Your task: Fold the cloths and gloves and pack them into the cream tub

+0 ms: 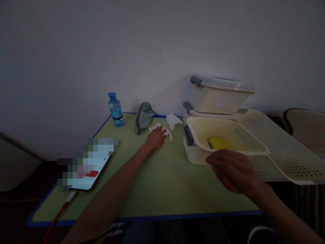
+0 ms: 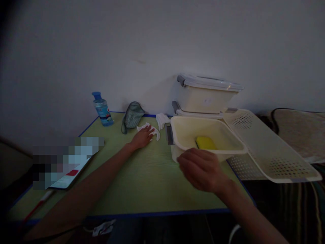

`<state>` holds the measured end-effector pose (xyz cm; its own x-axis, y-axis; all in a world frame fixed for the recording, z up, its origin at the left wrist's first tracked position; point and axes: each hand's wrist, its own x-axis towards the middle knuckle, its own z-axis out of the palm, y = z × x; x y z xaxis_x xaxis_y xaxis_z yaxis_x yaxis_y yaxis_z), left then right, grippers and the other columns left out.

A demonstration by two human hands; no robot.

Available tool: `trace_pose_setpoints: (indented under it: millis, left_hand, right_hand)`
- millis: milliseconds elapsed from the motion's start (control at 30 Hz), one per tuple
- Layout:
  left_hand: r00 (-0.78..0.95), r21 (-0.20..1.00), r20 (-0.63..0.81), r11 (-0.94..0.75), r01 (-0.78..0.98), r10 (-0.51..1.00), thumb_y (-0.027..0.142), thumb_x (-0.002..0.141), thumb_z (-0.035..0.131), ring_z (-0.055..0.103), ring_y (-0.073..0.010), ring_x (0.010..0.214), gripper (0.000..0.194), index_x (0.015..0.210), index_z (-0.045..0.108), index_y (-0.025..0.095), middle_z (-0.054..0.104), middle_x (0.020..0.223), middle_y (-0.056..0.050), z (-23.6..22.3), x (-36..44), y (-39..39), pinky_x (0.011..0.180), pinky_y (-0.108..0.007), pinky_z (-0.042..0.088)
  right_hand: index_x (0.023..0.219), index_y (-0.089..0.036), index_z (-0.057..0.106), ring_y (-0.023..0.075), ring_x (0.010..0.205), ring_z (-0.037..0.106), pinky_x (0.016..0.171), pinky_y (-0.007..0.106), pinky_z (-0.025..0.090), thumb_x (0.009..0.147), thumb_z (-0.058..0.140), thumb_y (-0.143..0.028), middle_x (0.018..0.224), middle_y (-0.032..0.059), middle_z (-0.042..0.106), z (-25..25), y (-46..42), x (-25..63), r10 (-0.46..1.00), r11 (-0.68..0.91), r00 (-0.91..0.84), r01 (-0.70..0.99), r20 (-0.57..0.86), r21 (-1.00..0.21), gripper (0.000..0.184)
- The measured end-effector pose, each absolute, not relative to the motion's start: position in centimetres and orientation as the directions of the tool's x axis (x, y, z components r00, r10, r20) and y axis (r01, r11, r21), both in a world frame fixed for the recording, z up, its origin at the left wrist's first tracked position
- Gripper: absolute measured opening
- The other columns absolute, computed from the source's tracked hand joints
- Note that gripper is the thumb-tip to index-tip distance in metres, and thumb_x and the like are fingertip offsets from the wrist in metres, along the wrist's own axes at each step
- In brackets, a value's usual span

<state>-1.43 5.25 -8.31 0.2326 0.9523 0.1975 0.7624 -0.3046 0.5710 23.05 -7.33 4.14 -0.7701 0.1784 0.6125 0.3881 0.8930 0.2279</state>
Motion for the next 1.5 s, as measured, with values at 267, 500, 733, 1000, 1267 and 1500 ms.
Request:
trace_pose_setpoints:
  millis: [267, 500, 733, 1000, 1267, 1500]
  left_hand:
    - [-0.073, 0.969, 0.149, -0.131, 0.208, 0.986, 0.032, 0.086, 0.041, 0.061, -0.0245, 0.094, 0.031, 0.089, 0.061, 0.008, 0.068, 0.086, -0.01, -8.2, -3.3, 5.3, 0.09, -0.037, 0.044]
    - [-0.096, 0.932, -0.051, 0.012, -0.362, 0.994, 0.018, 0.093, 0.021, 0.063, -0.0122, 0.087, 0.037, 0.109, 0.054, 0.01, 0.068, 0.089, -0.006, -6.7, -4.1, 5.4, 0.085, -0.026, 0.048]
    - [0.046, 0.846, -0.144, 0.147, -0.513, 0.989, 0.013, 0.089, 0.034, 0.064, -0.014, 0.07, 0.027, 0.093, 0.06, 0.009, 0.066, 0.073, -0.005, -6.7, -3.7, 5.0, 0.075, -0.028, 0.051]
    - [0.127, 0.898, -0.059, 0.108, -0.425, 0.99, 0.027, 0.079, 0.057, 0.059, -0.0107, 0.059, 0.017, 0.085, 0.061, 0.011, 0.064, 0.069, -0.002, -7.1, -2.3, 3.8, 0.062, -0.023, 0.049]
    - [0.124, 0.983, 0.12, -0.135, 0.124, 0.985, 0.006, 0.054, 0.071, 0.06, -0.0175, 0.091, 0.058, 0.109, 0.052, 0.011, 0.063, 0.102, -0.007, -6.5, -3.3, 3.0, 0.084, -0.033, 0.049]
    - [-0.137, 0.962, 0.067, -0.028, 0.273, 0.988, 0.004, 0.063, 0.058, 0.062, -0.0148, 0.069, 0.049, 0.11, 0.047, 0.014, 0.061, 0.093, -0.005, -6.4, -6.0, 3.1, 0.055, -0.029, 0.054]
  right_hand:
    - [0.08, -0.016, 0.057, 0.0164, 0.069, 0.056, 0.064, 0.029, 0.046, 0.088, 0.04, -0.017, 0.075, 0.0069, 0.061, -2.5, -4.1, 13.4, 0.495, 0.868, -0.788, 0.466, 0.366, -0.17, 0.019]
    - [0.093, -0.018, 0.046, 0.0199, 0.108, 0.049, 0.079, 0.033, 0.048, 0.079, 0.04, -0.012, 0.115, 0.0133, 0.048, -7.3, 1.2, 10.8, 0.771, 0.636, -0.471, 0.536, 0.429, -0.555, 0.017]
    - [0.111, -0.023, 0.036, 0.0173, 0.095, 0.057, 0.076, 0.032, 0.05, 0.079, 0.049, -0.029, 0.105, 0.0067, 0.054, -8.1, 2.3, 11.0, 0.894, 0.411, -0.296, 0.24, 0.337, -0.879, 0.036]
    - [0.111, -0.018, 0.047, 0.0201, 0.103, 0.054, 0.089, 0.036, 0.044, 0.068, 0.052, -0.017, 0.117, 0.0098, 0.055, -7.2, 1.8, 11.3, 0.908, 0.419, -0.17, 0.356, 0.383, -0.836, 0.043]
    - [0.114, -0.016, 0.051, 0.0198, 0.111, 0.052, 0.097, 0.036, 0.039, 0.063, 0.053, -0.01, 0.121, 0.0086, 0.056, -6.8, 1.0, 11.2, 0.882, 0.47, -0.224, 0.336, 0.415, -0.816, 0.052]
    - [0.118, -0.013, 0.052, 0.0133, 0.069, 0.056, 0.067, 0.028, 0.048, 0.066, 0.058, -0.014, 0.096, 0.0066, 0.063, -6.3, 0.2, 11.6, 0.957, 0.28, -0.203, 0.461, 0.207, -0.842, 0.052]
